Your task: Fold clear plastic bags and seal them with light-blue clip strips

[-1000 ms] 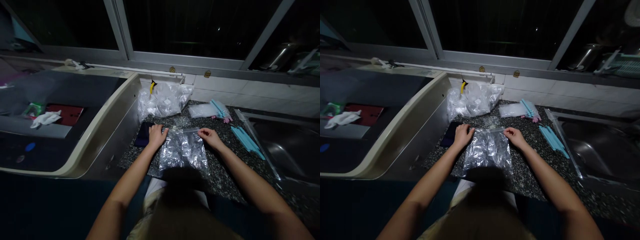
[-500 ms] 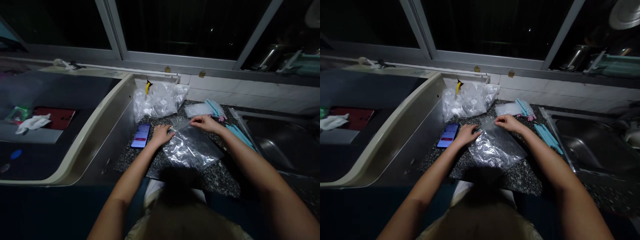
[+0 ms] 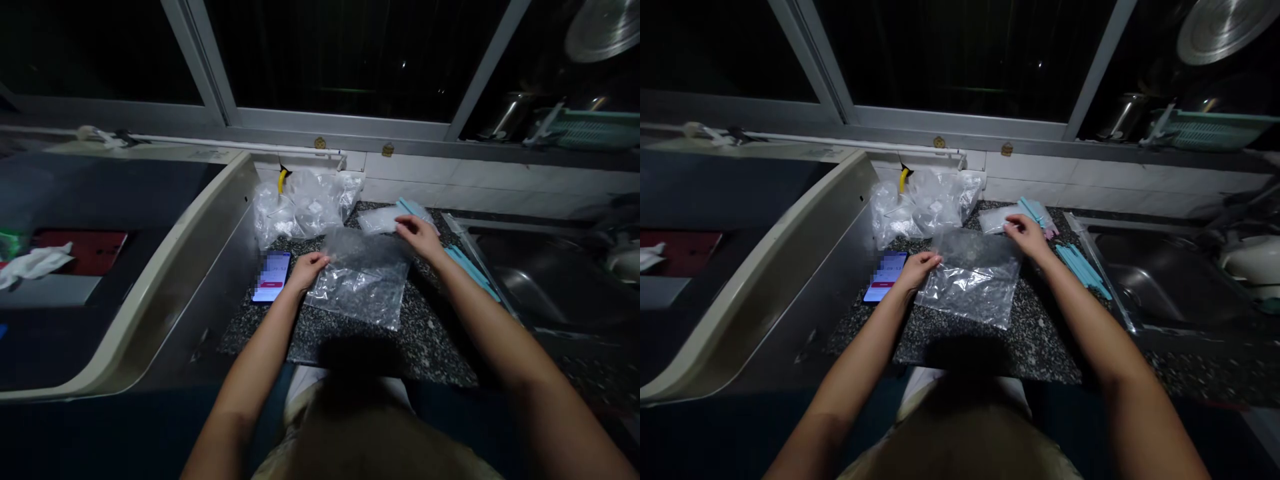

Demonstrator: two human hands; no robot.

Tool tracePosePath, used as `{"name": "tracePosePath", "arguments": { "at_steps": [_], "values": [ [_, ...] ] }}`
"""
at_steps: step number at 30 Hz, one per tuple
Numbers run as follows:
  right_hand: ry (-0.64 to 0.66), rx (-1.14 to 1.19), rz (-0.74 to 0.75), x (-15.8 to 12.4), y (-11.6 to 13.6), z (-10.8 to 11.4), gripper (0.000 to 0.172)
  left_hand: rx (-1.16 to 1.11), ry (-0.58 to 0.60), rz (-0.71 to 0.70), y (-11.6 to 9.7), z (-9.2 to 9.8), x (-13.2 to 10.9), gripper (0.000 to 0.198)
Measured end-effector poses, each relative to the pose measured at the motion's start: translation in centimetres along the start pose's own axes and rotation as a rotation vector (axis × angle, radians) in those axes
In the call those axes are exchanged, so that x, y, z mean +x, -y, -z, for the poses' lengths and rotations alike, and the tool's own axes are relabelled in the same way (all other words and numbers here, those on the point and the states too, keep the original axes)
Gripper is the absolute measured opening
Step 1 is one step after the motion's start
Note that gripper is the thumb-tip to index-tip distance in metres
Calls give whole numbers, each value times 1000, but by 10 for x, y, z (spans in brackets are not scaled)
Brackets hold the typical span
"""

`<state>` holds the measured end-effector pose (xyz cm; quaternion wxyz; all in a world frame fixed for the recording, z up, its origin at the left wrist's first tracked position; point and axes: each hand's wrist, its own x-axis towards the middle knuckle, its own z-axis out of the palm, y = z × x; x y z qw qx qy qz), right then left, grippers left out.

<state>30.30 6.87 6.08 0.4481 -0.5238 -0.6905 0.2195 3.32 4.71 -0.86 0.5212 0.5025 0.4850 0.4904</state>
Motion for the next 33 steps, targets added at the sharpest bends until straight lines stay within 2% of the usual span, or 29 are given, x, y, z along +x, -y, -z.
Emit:
{"name": "tracePosePath", "arguments": {
  "at_steps": [1, 3, 6, 9, 12, 16, 21, 25, 28, 33],
  "values": [
    [-80, 63, -64, -9, -10, 4, 45, -48, -38, 4, 1, 2, 0, 37],
    [-97, 170, -201, -30, -30, 8, 51, -118, -86, 3, 1, 4, 1, 39],
    [64, 195, -295, -59, -46, 2, 48, -152, -95, 7, 2, 2, 2, 40],
    [102, 177, -301, -75, -47, -11, 39, -125, -85, 17, 3, -2, 1, 39],
    [88, 179, -289, -77, -45, -17, 33, -89, -98, 21, 6, -3, -1, 38],
    [91, 165, -255, -76, -46, -14, 29, -5, -96, 18, 10, -2, -1, 36],
    [51, 171, -219, -81, -50, -8, 25, -8, -33, 21, 12, -1, 0, 33],
    [28, 246, -263, -83, -54, -9, 27, -96, 7, 42, 9, -1, -2, 32],
    [22, 338, -315, -82, -57, -10, 26, -96, 3, 34, 5, -2, -4, 20],
    [87, 354, -358, -83, -59, -6, 20, -32, 11, 31, 0, -2, -7, 7]
  ]
}}
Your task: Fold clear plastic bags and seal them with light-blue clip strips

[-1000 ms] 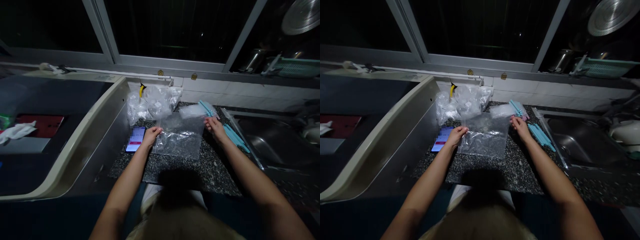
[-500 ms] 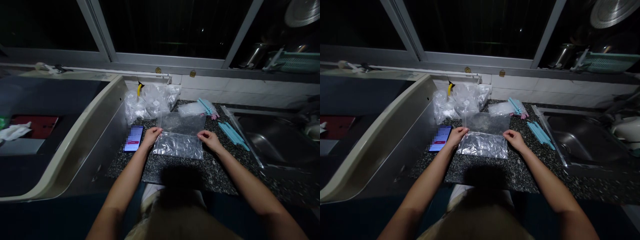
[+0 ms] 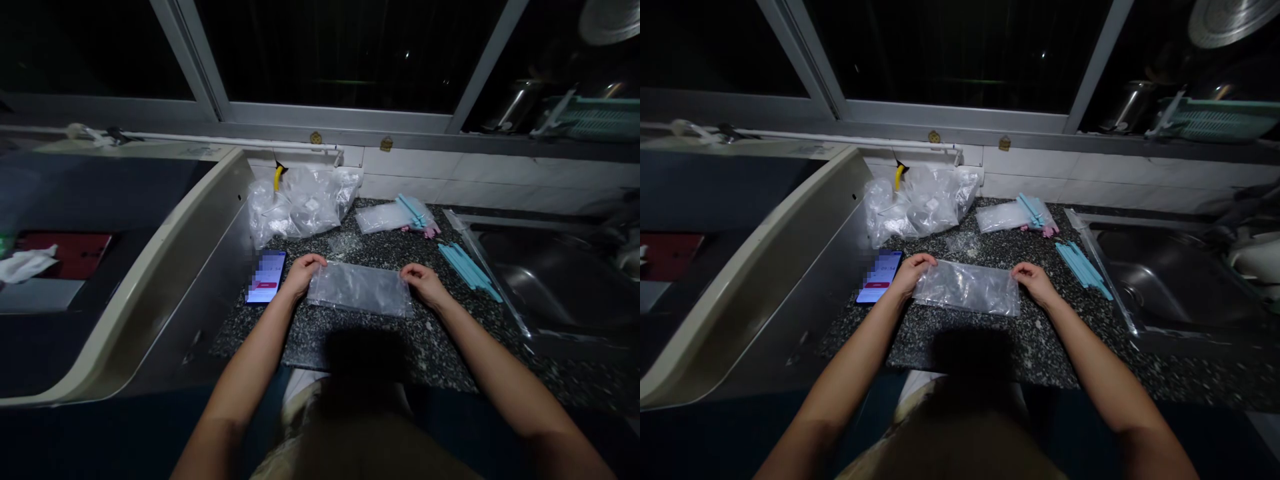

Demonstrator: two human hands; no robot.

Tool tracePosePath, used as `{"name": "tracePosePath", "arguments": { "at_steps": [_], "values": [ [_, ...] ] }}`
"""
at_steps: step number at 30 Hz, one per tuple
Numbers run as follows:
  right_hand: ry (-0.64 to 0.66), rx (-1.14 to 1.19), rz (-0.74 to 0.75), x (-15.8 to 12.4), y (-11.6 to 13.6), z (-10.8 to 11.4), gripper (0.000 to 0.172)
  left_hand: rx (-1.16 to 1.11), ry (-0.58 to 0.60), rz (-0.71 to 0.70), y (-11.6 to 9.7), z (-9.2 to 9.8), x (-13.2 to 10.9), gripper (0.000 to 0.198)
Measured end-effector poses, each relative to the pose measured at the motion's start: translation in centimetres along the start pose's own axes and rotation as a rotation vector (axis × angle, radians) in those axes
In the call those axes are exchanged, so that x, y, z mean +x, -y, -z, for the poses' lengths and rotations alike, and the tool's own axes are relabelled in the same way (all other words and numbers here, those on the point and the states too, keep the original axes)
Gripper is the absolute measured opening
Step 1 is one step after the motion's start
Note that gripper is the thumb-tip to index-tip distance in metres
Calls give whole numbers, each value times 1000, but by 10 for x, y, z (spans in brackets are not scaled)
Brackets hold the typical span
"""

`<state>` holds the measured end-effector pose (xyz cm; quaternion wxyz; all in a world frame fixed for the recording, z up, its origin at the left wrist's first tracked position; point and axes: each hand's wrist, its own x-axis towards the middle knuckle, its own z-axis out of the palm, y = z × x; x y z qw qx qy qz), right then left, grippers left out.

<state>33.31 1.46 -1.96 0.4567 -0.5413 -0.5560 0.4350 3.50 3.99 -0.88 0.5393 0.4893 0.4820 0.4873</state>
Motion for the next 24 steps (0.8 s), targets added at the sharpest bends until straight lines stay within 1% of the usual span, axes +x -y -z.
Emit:
{"name": "tracePosePath", "arguments": {
  "at_steps": [2, 4, 6, 7, 8, 10, 11, 13, 15, 17, 19, 21, 24],
  "values": [
    [60, -34, -21, 1, 4, 5, 20, 7, 17, -10, 0, 0, 0, 8],
    [93, -77, -24, 3, 11, 9, 24, 2, 73, -16, 0, 0, 0, 10],
    [105, -129, -4, 7, 21, 5, 30, -2, 185, -25, -1, 0, -1, 16],
    [126, -155, 6, 8, 26, -1, 31, -1, 260, -30, -1, -1, -1, 20],
    [171, -178, 14, 9, 32, -9, 32, -1, 334, -34, -2, -1, -2, 24],
    [350, -167, -2, 10, 40, -33, 34, -6, 451, -30, -3, -3, -4, 29],
    [450, -141, -25, 9, 43, -46, 35, -6, 489, -22, -4, -3, -5, 31],
    [585, -84, -70, 8, 47, -71, 37, -8, 523, -8, -4, -4, -8, 33],
    [649, -28, -121, 5, 47, -89, 36, -10, 529, 7, -5, -5, -10, 33],
    [640, 19, -155, 3, 46, -98, 36, -17, 494, 32, -4, -6, -11, 33],
    [575, 46, -154, 1, 46, -98, 35, -51, 416, 48, -3, -8, -11, 39],
    [468, 56, -132, -1, 45, -93, 34, -139, 327, 65, -2, -10, -9, 47],
    [269, 89, -106, -3, 42, -83, 35, -327, 270, 156, 1, -13, -6, 51]
  ]
}}
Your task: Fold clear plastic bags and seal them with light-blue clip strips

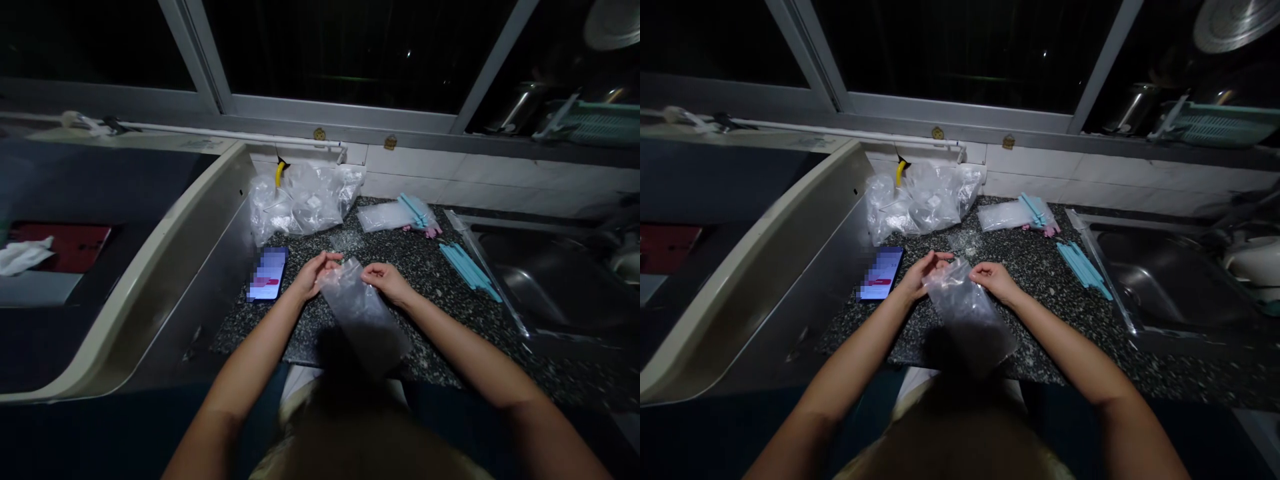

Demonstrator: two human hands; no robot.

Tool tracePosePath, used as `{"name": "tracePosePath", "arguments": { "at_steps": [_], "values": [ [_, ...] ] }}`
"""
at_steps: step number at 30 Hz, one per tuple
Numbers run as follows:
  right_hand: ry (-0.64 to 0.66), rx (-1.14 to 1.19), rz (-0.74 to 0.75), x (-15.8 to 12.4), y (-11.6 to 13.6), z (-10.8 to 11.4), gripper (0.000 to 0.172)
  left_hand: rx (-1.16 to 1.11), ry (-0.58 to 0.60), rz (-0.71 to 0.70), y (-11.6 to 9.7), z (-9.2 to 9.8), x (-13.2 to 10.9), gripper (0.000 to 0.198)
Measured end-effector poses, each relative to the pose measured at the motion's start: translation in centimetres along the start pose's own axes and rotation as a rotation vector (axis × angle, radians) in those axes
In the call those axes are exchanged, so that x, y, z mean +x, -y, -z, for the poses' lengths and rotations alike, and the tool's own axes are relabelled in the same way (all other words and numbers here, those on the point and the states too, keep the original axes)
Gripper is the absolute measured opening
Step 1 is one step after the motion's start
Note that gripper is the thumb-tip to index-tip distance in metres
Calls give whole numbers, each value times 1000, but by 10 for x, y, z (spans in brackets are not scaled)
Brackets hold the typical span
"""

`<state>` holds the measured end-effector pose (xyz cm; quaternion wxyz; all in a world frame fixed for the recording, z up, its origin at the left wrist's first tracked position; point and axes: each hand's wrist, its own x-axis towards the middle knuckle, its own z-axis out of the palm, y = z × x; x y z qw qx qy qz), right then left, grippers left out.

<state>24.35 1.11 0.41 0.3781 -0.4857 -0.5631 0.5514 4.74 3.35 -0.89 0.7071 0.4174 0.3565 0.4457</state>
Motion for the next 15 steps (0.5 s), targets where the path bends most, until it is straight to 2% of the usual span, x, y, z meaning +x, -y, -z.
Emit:
{"name": "tracePosePath", "arguments": {
  "at_steps": [3, 6, 11, 15],
  "values": [
    [-142, 57, 23, -4, -5, 6, 34, -132, -17, 51, 3, -1, 2, 55],
    [-187, 85, 22, -9, -12, 7, 33, -127, -29, 22, 7, -3, 1, 49],
    [-87, 82, -17, -12, -16, 7, 33, 3, -53, -24, 13, -5, 2, 38],
    [-41, 96, -27, -9, -13, 7, 34, 60, -58, -9, 16, -6, 2, 36]
  ]
}}
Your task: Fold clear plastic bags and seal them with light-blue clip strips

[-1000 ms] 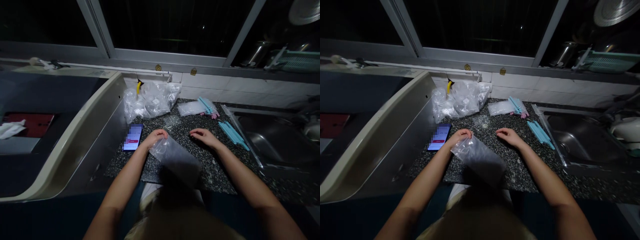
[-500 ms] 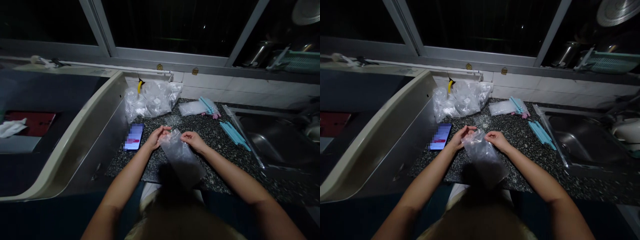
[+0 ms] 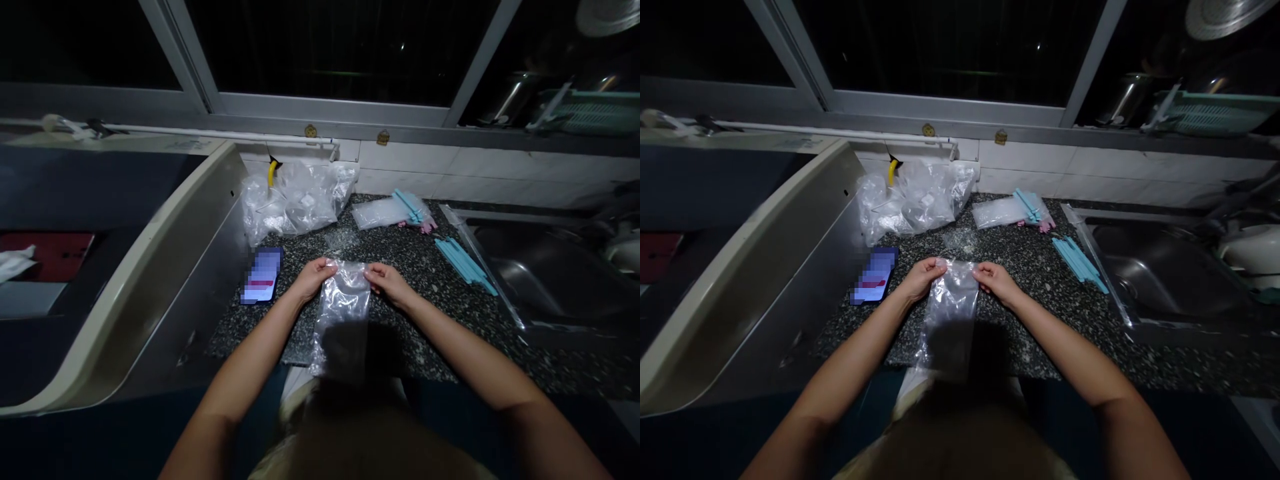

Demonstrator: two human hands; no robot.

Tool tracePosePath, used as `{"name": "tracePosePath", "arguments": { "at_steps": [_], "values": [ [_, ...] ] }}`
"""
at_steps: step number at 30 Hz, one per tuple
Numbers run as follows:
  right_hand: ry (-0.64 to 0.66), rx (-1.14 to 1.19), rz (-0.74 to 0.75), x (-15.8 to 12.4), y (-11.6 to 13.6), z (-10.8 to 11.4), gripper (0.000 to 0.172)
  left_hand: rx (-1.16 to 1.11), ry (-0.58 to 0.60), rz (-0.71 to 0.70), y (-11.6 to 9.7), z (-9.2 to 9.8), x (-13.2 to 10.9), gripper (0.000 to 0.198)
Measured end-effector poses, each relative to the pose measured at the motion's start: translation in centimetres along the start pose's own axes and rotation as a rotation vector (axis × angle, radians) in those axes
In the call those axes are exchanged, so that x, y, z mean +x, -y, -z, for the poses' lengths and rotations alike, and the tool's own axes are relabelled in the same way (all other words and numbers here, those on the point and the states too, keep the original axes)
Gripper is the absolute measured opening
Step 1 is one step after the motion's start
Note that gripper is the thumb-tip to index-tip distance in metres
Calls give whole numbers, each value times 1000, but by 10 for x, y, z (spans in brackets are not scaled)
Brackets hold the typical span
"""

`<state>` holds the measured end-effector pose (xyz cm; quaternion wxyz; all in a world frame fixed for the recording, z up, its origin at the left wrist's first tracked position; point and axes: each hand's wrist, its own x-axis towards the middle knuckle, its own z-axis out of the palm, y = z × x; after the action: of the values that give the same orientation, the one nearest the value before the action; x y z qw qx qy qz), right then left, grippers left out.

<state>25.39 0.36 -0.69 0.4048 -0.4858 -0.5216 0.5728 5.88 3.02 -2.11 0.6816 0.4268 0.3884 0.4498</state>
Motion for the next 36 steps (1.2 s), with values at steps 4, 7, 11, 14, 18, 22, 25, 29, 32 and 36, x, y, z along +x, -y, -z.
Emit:
{"name": "tracePosePath", "arguments": {
  "at_steps": [4, 7, 11, 14, 18, 22, 25, 29, 32, 36],
  "values": [
    [-64, -1, 50, 2, 2, 0, 33, 19, 38, 4, 1, -2, -2, 37],
    [-159, 3, 83, 3, 0, 2, 33, -15, 100, 68, 1, -3, -3, 42],
    [-235, -11, 139, 6, -4, 3, 32, 61, 116, 176, 3, -4, -4, 42],
    [-200, -68, 134, 9, -5, 9, 31, 92, 61, 150, 4, -4, -3, 41],
    [-303, -364, 153, 10, -2, 53, 29, 119, 49, 121, 3, -3, -3, 41],
    [-619, -1034, 68, -5, 8, 129, 24, 143, 50, 97, 1, -4, -3, 42],
    [-758, -1337, -161, -21, 17, 176, 31, 138, 52, 106, 1, -5, -3, 41],
    [-778, -1356, -433, -28, 22, 211, 35, 113, 44, 130, 2, -4, -4, 39],
    [-717, -1295, -516, -23, 20, 224, 37, 92, 26, 133, 3, -1, -3, 40],
    [-721, -1285, -560, -16, 20, 230, 35, 89, 15, 126, 3, 2, -2, 41]
  ]
}}
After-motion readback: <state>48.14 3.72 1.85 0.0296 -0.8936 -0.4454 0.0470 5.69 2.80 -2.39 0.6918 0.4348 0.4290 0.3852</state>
